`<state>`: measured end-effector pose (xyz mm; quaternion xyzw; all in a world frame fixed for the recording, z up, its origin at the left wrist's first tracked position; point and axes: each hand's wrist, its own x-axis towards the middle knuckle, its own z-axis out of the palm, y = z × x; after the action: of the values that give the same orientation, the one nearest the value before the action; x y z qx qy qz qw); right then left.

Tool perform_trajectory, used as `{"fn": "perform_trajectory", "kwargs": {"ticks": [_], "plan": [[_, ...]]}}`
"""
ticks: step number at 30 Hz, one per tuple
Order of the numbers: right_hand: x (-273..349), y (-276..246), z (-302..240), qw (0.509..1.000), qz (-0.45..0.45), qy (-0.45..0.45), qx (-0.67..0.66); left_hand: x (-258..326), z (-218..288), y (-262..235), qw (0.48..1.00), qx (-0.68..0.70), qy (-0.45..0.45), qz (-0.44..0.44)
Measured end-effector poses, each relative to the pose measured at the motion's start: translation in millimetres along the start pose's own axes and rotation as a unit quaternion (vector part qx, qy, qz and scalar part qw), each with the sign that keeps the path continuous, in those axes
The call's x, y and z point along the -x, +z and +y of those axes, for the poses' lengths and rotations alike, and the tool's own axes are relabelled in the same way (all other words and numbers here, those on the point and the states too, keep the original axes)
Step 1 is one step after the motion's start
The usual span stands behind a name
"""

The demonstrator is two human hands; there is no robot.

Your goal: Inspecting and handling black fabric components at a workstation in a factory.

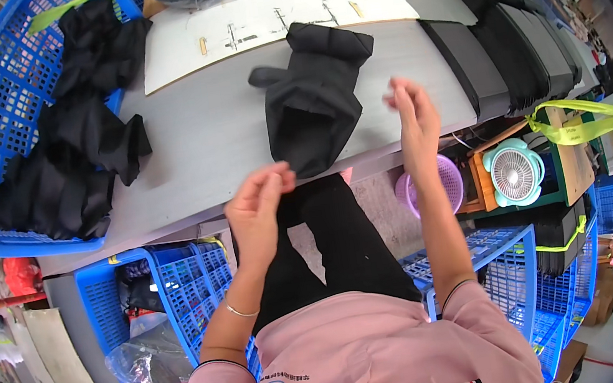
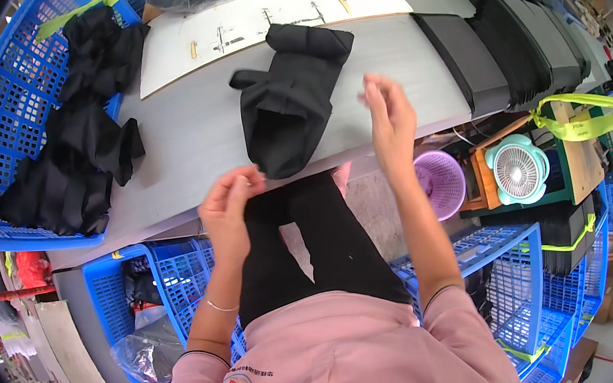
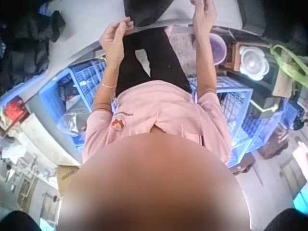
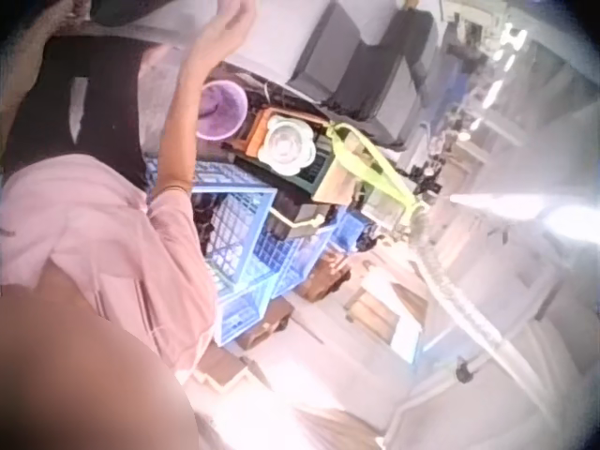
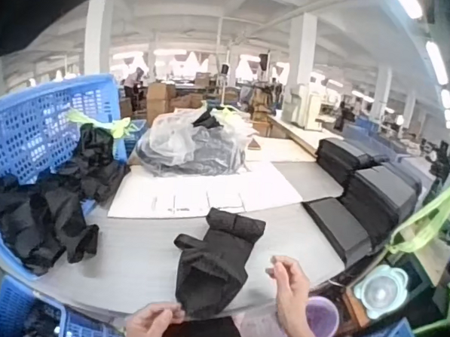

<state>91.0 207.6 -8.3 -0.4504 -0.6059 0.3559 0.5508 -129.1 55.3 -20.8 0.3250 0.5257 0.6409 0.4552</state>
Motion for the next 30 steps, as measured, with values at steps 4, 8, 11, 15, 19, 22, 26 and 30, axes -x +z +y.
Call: {"fn": "perform_trajectory", "kwargs": {"ticks": [4,8,11,15,19,22,26,30], "plan": [[34,12,9,0.951,-0.057,0.194,-0.235,-58,11,-2,0.978,-0.093,0.181,0.046],[32,30,4,0.893,-0.134,0.257,-0.345,-103,3,11,0.997,0.031,-0.012,-0.069],[25,31,-1,0.87,-0.152,0.302,-0.36,-102,-6,19,0.966,0.141,-0.136,-0.169],[22,23,1,0.892,-0.166,0.301,-0.293,-91,-19,23,0.887,0.335,-0.221,-0.227],[17,17,8,0.923,-0.165,0.283,-0.202,-96,-34,27,0.837,0.418,-0.266,-0.233],[12,8,11,0.937,-0.182,0.269,-0.13,-103,-38,27,0.843,0.397,-0.281,-0.228],[4,-11,16,0.85,-0.228,0.342,-0.33,-108,-32,23,0.901,0.308,-0.237,-0.193],[1,-18,20,0.699,-0.299,0.337,-0.555,-103,-25,22,0.963,0.191,-0.147,-0.121]]}}
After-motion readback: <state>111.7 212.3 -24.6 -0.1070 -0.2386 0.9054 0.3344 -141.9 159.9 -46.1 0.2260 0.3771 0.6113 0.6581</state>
